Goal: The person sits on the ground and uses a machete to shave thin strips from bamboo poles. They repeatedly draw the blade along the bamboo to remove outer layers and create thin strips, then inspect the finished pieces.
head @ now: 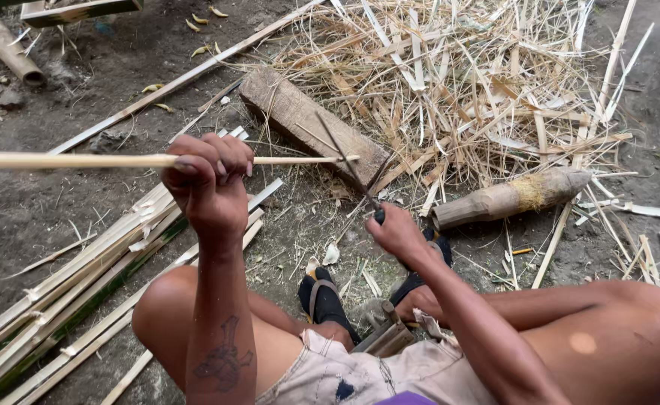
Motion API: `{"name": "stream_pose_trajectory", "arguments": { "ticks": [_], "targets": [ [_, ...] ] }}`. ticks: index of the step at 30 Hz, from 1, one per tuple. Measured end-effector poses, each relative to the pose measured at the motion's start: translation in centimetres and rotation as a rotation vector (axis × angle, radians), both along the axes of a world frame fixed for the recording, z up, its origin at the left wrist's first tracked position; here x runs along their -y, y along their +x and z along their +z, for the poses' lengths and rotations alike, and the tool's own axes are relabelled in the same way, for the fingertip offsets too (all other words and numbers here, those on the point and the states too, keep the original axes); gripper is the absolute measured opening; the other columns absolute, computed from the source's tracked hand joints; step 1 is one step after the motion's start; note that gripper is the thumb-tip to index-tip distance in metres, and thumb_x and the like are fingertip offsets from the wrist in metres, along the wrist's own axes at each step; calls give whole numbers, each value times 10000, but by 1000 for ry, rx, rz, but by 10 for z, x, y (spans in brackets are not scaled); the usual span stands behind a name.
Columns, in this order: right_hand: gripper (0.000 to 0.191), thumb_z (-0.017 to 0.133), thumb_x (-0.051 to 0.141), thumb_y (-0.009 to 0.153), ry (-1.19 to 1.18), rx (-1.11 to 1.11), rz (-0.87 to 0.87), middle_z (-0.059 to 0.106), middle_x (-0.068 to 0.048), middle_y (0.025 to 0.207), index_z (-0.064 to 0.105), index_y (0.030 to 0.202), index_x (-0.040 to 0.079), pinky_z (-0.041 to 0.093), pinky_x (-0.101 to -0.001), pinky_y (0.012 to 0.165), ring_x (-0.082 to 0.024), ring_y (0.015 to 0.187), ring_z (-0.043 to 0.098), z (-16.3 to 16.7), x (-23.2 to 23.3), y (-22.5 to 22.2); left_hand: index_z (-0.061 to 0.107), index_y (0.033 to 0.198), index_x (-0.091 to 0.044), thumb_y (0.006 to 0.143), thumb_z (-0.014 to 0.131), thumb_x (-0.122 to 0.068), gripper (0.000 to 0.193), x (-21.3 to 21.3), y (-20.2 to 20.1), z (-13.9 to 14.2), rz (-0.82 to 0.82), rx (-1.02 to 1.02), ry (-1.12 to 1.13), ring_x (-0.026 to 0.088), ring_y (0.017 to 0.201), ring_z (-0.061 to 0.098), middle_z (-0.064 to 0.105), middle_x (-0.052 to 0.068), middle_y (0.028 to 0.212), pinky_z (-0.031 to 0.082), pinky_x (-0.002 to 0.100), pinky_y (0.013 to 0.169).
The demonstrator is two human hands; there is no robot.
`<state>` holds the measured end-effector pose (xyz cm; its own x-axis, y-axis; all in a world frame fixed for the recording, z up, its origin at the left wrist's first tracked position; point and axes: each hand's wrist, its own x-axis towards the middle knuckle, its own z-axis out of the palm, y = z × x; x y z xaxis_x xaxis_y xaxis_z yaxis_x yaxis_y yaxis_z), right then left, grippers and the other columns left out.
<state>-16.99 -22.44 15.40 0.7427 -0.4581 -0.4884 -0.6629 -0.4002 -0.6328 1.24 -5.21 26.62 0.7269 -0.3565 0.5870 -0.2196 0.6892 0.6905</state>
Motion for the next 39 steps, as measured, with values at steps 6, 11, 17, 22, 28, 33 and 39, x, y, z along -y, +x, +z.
{"name": "stream_pose_trajectory", "arguments": {
  "ticks": [6,11,17,22,28,33,39],
  "targets": [
    [208,618,181,910,-24,410,149,708,-144,766,620,1011,-1,604,-411,597,-217,627,705,-60,-26,-33,400,848,-77,1154,500,-441,486,-6,14,-12,98,-28,14,122,533,337,341,16,632,368,317,541],
    [362,619,321,944,-209,-132,-26,719,-206,825,613,1037,-29,584,-462,694,-301,739,699,-114,48,8,382,838,-91,1169,485,-439,491,-18,36,-16,133,-75,-33,116,520,321,331,-7,618,356,318,528],
    [226,572,223,972,41,-109,35,743,-220,824,608,976,0,583,-472,577,-370,710,707,-63,11,-23,390,897,-106,1156,531,-367,395,-1,11,-18,399,-100,-68,87,513,285,329,-5,625,319,267,483],
    [198,640,202,920,-59,432,160,705,-171,641,584,963,16,552,-352,548,-191,550,684,-20,-51,-27,388,891,-89,1158,521,-355,400,18,-14,-12,458,-60,-91,114,508,336,359,12,611,343,283,487],
    [261,539,211,972,126,-195,-65,597,-55,633,603,906,-33,478,-303,391,-128,441,511,-61,50,17,391,863,-84,1177,503,-333,416,18,19,-4,414,-186,-59,102,511,311,362,14,623,329,287,510],
    [237,586,280,971,99,-25,107,612,-38,627,589,925,48,428,-333,416,-123,456,480,-60,11,-22,406,871,-92,1170,473,-360,407,9,14,-17,478,-137,-84,125,508,346,362,16,635,370,304,507],
    [177,538,190,966,101,102,-26,652,-116,726,573,956,17,533,-425,470,-225,536,588,-44,-12,5,379,860,-108,1180,465,-368,422,-14,15,-27,494,-227,-106,90,494,279,314,-3,588,294,273,477]
  ]
}}
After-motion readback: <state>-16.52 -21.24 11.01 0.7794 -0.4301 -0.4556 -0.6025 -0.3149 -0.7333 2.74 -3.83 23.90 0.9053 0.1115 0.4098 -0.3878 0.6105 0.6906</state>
